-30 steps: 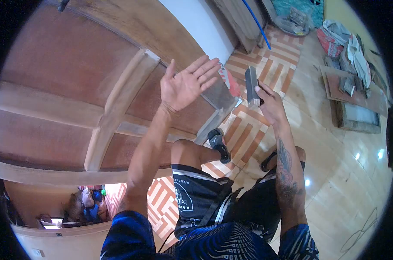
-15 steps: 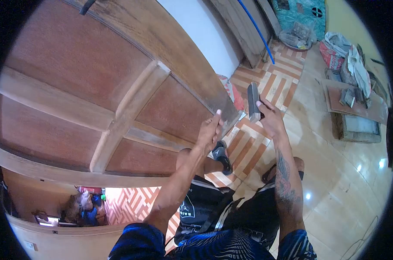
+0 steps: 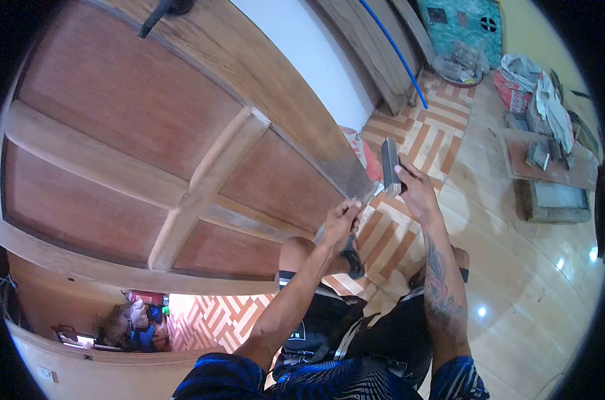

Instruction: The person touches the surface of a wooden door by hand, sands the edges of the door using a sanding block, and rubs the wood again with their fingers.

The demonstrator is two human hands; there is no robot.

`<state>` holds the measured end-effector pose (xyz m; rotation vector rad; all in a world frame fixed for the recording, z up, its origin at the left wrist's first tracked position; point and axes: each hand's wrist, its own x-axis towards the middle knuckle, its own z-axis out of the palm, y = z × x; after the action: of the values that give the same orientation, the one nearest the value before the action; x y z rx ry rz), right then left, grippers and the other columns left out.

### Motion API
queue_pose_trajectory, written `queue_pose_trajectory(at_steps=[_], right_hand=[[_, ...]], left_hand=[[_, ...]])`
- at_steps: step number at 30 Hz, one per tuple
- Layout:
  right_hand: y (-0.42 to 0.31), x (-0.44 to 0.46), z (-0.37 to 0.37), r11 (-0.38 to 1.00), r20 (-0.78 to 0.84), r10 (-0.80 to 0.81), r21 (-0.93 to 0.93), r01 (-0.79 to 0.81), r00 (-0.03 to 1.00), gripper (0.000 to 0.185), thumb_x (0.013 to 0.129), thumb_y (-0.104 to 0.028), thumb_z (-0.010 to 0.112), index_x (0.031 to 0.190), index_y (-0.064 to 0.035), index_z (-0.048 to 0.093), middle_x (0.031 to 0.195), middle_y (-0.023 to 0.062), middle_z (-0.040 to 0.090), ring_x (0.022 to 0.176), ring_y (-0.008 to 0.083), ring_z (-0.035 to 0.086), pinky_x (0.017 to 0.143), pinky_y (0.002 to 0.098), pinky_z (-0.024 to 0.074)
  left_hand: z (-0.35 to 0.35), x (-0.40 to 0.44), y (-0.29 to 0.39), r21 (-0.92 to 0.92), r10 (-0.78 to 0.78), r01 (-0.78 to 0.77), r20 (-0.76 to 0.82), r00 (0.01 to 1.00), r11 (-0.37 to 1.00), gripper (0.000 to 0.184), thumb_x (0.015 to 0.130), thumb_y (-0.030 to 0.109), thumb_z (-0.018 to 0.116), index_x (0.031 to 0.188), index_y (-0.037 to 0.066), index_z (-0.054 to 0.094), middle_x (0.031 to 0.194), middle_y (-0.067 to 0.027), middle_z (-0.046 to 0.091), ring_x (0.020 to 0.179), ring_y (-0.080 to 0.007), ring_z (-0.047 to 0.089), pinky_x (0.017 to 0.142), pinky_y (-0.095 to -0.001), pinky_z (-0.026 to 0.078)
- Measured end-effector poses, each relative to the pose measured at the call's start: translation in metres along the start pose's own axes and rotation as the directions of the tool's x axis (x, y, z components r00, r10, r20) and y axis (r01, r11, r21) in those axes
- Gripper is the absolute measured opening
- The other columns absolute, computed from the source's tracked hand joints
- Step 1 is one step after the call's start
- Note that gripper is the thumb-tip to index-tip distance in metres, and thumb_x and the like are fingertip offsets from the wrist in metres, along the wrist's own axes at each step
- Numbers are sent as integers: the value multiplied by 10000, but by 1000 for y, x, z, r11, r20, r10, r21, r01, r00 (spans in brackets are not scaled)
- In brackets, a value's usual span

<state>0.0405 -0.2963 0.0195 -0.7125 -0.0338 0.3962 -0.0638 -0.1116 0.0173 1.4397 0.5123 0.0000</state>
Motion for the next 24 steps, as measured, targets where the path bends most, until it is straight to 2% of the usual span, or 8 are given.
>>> queue_pose_trajectory(at_steps=[2,4,6,9,12,15,18,24], right_hand=[[5,5,-7,1000,-6,6,-4,-6,1000,436,969,-108,594,1348,80,490,1175,118,631,1005,173,628,902,304,514],[3,4,-6,1000,6,8,-6,-8,1000,439,968,-105,595,1351,79,487,1193,122,624,1017,173,625,907,304,512],[-1,2,-5,1000,34,8,-3,-8,999,443,965,-100,597,1353,82,483,1209,129,616,1030,176,622,912,303,510],[-3,0,-4,1000,32,-7,0,7,999,449,962,-94,602,1355,85,479,1215,135,610,1031,177,622,914,302,510],[-5,-3,-1,1000,0,-7,11,7,1000,454,959,-96,608,1353,88,478,1207,136,610,1033,176,620,918,302,509],[-1,1,-5,1000,2,0,1,0,1000,455,959,-105,610,1351,88,479,1209,134,609,1049,174,613,929,302,505],[0,2,-6,1000,7,-3,-21,3,1000,461,959,-111,612,1351,90,476,1212,133,607,1051,176,612,929,301,504],[-3,1,-1,1000,-16,7,-12,-7,1000,462,961,-114,612,1354,86,472,1190,127,621,1027,174,623,923,300,504]], left_hand=[[-4,1,-6,66,43,-44,15,999,997,274,963,276,630,782,74,596,588,35,495,391,-59,365,351,-228,258],[-2,-6,-1,94,-2,0,16,1000,996,256,965,266,633,793,80,592,593,37,502,400,-54,372,356,-219,258],[-3,-16,6,87,-137,136,2,991,987,269,964,300,634,808,83,602,585,41,503,401,-50,376,356,-215,257],[1,-22,3,130,-150,150,-10,989,980,323,956,347,638,765,92,591,555,44,487,384,-49,377,341,-224,256],[6,-25,-1,147,-166,167,-21,986,975,403,932,452,641,736,105,583,457,35,422,332,-65,337,318,-262,272],[8,-27,3,225,-218,221,-34,975,949,470,937,501,606,662,127,531,449,31,418,321,-72,344,311,-265,269],[8,-30,6,204,-257,259,-35,966,944,503,940,523,587,629,136,510,463,29,430,328,-78,351,315,-270,265],[-6,-22,-10,65,-249,247,19,968,967,461,971,458,568,643,136,530,493,29,454,338,-73,346,321,-240,246]])
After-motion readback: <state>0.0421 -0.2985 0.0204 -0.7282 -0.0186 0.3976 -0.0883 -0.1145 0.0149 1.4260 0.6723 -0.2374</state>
